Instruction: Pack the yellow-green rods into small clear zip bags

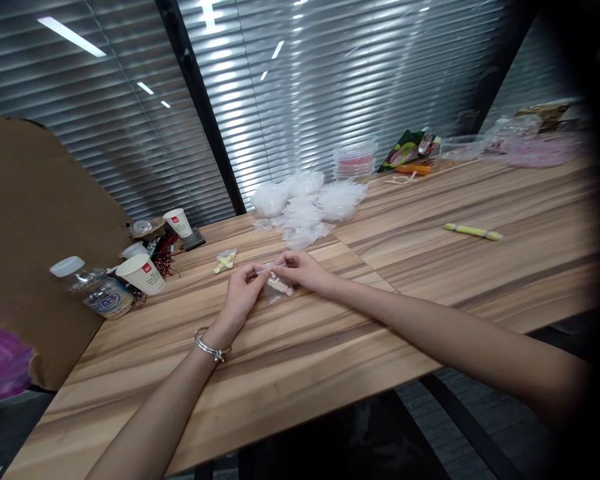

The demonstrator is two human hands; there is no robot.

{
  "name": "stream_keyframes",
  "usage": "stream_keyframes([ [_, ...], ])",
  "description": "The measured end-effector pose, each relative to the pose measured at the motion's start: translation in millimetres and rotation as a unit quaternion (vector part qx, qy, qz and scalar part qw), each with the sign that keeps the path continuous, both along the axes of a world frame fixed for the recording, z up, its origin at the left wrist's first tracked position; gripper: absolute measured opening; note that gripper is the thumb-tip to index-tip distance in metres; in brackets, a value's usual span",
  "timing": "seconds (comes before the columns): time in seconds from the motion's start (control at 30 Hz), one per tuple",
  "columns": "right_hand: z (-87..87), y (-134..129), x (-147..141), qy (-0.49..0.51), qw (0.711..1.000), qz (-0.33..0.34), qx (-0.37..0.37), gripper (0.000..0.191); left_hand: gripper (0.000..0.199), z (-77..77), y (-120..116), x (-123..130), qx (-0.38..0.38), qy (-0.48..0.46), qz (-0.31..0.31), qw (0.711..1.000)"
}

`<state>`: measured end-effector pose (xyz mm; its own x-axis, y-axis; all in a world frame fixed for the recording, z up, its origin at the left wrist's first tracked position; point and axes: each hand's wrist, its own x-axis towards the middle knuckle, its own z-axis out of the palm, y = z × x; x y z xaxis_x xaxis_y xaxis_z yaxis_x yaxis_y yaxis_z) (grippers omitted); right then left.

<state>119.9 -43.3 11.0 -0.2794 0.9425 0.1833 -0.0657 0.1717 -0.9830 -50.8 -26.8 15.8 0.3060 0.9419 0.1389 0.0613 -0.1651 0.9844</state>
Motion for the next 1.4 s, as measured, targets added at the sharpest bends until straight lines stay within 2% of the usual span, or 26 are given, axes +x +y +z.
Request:
stream_keyframes([
  [0.33, -4.2, 2.5, -0.2, 0.000, 1.000, -0.002, 0.022, 0.040, 0.028, 0.8, -0.3, 0.0, 0.018, 0.017, 0.007, 1.000],
  [0.77, -8.4, 4.2, 0.3, -0.021, 0.999, -0.013, 0.039, 0.037, 0.031, 1.2, -1.4, 0.2, 0.000, 0.013, 0.007, 1.000],
  [1.0, -6.9, 2.4, -1.8, -0.008, 0.999, -0.024, 0.024, 0.037, 0.030, 4.5, -2.3, 0.7, -0.023, -0.006, -0.018, 1.000],
  [1.17, -8.2, 4.5, -1.9, -0.001, 0.999, -0.034, 0.021, 0.035, 0.033, 6.5, -3.3, 0.7, -0.014, -0.015, -0.036, 0.999],
  [1.27, -6.9, 4.9, -2.3, 0.015, 0.999, -0.038, 0.012, 0.034, 0.034, 5.0, -2.0, 0.6, -0.016, -0.015, -0.017, 1.000],
  [1.4, -6.2, 5.7, -2.9, 0.040, 0.998, -0.044, -0.012, 0.037, 0.029, 0.3, 3.0, -1.0, -0.021, -0.017, 0.038, 0.999],
])
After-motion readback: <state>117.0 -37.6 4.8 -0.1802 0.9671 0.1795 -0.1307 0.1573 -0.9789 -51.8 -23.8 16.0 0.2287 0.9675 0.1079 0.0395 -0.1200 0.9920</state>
